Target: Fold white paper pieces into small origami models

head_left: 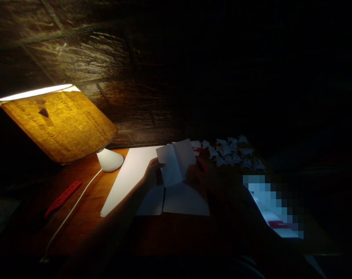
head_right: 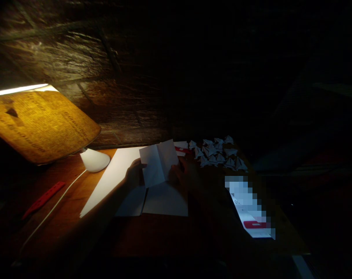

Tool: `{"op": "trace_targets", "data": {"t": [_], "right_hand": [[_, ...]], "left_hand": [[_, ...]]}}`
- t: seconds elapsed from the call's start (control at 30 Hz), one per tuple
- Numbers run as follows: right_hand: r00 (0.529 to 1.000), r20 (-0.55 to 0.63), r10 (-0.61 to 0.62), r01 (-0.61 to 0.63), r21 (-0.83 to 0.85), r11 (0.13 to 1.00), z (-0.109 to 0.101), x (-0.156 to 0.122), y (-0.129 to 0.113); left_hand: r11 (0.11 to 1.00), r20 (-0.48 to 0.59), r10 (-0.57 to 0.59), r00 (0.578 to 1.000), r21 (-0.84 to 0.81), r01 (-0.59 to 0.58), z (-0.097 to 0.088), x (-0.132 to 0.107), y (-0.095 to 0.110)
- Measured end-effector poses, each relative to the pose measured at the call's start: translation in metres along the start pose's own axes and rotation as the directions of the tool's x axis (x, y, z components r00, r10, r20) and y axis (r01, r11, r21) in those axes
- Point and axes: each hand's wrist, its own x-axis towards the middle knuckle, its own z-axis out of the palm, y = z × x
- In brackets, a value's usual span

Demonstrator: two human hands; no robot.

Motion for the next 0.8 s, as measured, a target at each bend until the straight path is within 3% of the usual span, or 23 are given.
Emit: {"op": "trace_targets", "data": {"t": [0.27, 0.53, 0.8], "right_hand": [[1.0, 0.0, 0.002, -0.002, 0.029, 1.0, 0.001, 0.001, 0.004], [0.991, 0.005, 0.131, -0.127, 0.28, 0.952, 0.002, 0.004, 0.008], [0.985, -0.012, 0.172, -0.163, 0.259, 0.952, -0.005, 0.002, -0.004]], "left_hand": [[1.0, 0.017, 0.017, 1.0, 0.007, -0.017, -0.002, 0.001, -0.002], [0.996, 0.098, 0.018, 0.995, 0.081, -0.025, -0.006, 0.002, -0.007], [0.997, 0.121, -0.032, 0.992, 0.079, 0.022, -0.011, 0.003, -0.011]]}}
